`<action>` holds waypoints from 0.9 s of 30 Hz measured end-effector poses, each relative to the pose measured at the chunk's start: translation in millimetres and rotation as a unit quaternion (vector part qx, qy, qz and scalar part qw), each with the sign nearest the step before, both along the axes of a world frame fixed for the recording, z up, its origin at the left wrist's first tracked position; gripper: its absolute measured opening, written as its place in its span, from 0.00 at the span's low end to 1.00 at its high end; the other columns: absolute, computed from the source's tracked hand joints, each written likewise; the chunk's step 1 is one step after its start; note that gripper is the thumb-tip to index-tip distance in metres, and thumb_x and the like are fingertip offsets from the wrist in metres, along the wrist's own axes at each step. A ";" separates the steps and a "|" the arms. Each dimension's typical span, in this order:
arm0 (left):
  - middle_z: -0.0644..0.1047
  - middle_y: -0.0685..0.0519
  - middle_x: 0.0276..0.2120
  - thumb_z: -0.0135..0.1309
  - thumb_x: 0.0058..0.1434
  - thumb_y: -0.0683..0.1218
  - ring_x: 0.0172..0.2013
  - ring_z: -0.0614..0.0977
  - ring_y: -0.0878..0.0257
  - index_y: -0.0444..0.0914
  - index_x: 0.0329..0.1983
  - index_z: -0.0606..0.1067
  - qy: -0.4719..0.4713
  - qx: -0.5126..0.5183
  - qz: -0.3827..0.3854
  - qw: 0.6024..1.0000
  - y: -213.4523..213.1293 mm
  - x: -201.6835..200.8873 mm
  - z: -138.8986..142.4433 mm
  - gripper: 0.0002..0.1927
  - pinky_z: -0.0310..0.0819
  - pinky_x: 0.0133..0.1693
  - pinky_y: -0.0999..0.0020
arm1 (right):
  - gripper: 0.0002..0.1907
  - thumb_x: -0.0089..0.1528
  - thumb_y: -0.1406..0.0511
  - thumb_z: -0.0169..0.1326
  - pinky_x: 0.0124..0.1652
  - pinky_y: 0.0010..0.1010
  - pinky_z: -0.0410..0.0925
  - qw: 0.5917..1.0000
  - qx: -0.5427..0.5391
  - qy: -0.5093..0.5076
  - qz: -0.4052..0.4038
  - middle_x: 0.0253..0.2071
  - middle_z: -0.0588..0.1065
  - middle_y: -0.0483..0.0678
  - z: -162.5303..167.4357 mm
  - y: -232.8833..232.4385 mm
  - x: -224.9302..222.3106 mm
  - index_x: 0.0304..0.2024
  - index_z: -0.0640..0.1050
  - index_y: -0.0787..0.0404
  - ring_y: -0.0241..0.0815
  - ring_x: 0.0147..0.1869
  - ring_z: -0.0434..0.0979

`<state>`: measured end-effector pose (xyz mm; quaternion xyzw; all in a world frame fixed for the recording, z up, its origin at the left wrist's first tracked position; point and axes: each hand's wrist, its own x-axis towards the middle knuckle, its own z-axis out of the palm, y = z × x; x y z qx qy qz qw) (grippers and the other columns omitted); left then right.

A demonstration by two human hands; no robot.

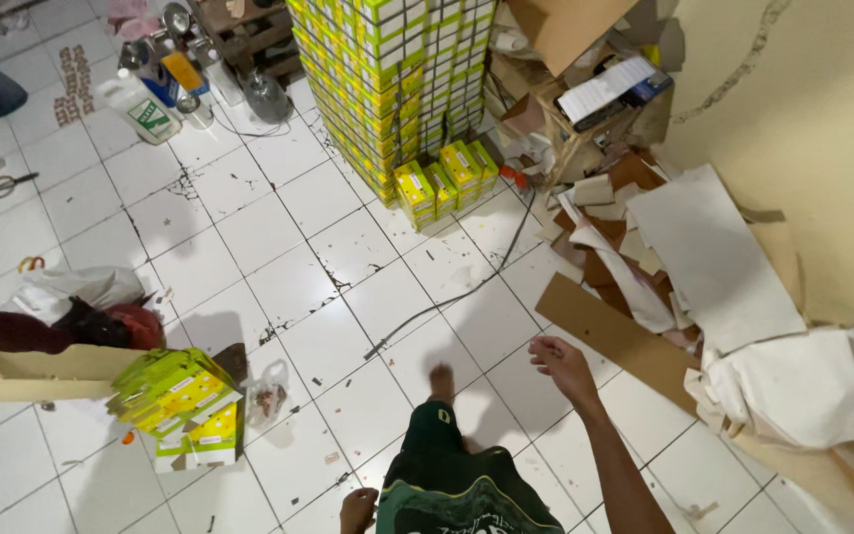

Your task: The person sews a beige shoe upper using a sewing machine, then trims excess material with scissors. They inspect the finished shoe, place it with others, and sit on the floor to handle additional shoe parts and packaging materials.

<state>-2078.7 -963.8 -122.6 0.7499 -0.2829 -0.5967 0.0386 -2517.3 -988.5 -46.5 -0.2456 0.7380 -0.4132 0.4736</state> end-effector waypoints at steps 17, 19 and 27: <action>0.83 0.44 0.42 0.57 0.60 0.50 0.44 0.85 0.48 0.36 0.46 0.80 0.007 -0.374 -0.093 0.923 -458.8 -329.3 7.9 0.16 0.80 0.48 0.57 | 0.20 0.63 0.57 0.57 0.40 0.25 0.73 0.974 0.114 -0.091 0.173 0.41 0.82 0.47 -71.2 -302.1 -163.7 0.54 0.80 0.60 0.34 0.42 0.80; 0.83 0.44 0.43 0.57 0.61 0.49 0.45 0.85 0.49 0.36 0.48 0.79 0.024 -0.387 -0.077 0.919 -490.3 -357.6 7.5 0.16 0.80 0.48 0.58 | 0.20 0.64 0.58 0.58 0.39 0.27 0.71 0.970 0.106 -0.085 0.202 0.40 0.81 0.49 -79.0 -346.1 -178.8 0.53 0.81 0.63 0.35 0.41 0.79; 0.75 0.36 0.53 0.60 0.59 0.46 0.52 0.79 0.40 0.32 0.54 0.73 -0.136 -0.324 -0.047 0.935 -589.7 -425.9 -64.4 0.22 0.75 0.52 0.51 | 0.22 0.64 0.57 0.58 0.43 0.30 0.74 0.920 0.077 -0.007 0.385 0.43 0.83 0.50 -137.3 -516.5 -222.0 0.54 0.81 0.64 0.39 0.44 0.82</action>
